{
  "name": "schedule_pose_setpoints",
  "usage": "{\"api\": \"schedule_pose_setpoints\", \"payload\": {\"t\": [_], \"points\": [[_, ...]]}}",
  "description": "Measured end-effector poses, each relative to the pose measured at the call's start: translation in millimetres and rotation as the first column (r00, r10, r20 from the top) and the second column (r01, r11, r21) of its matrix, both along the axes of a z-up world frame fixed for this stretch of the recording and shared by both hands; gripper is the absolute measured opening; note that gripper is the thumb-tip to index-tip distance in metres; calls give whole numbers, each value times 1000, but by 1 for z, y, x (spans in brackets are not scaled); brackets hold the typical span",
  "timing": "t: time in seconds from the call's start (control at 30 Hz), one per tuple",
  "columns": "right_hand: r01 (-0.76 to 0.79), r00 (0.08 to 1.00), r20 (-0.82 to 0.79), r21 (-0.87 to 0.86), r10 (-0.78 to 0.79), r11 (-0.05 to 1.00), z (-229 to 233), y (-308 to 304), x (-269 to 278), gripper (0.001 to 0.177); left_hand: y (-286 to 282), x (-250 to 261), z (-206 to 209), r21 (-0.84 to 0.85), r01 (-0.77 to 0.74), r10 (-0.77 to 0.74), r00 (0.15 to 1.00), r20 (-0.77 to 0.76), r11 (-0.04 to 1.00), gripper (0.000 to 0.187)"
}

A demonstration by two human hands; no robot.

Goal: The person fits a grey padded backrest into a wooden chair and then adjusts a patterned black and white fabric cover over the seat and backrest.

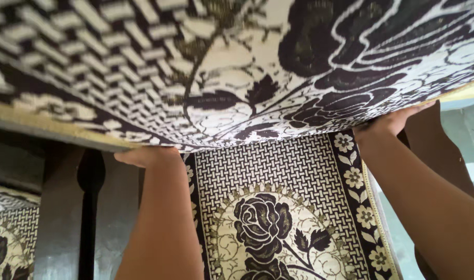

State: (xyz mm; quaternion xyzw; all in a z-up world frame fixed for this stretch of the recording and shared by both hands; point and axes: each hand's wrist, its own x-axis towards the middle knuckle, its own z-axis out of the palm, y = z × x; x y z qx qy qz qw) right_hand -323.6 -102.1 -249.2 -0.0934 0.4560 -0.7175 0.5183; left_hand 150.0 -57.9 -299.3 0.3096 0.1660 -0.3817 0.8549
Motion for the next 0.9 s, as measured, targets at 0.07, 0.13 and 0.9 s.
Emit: {"api": "schedule_pose_setpoints", "payload": {"t": [0.07, 0.13, 0.9], "points": [[-11, 1000, -15, 6, 11, 1000, 1, -4, 6, 112, -3, -3, 1, 10, -9, 9, 1000, -8, 1000, 87], [-12, 1000, -26, 29, 13, 1000, -2, 0, 10, 111, 7, -4, -1, 29, -22, 22, 1000, -15, 999, 87], [102, 995, -32, 308, -97, 946, -39, 54, -50, 109, 61, -28, 33, 279, -75, 84, 996, -20, 957, 83]]}}
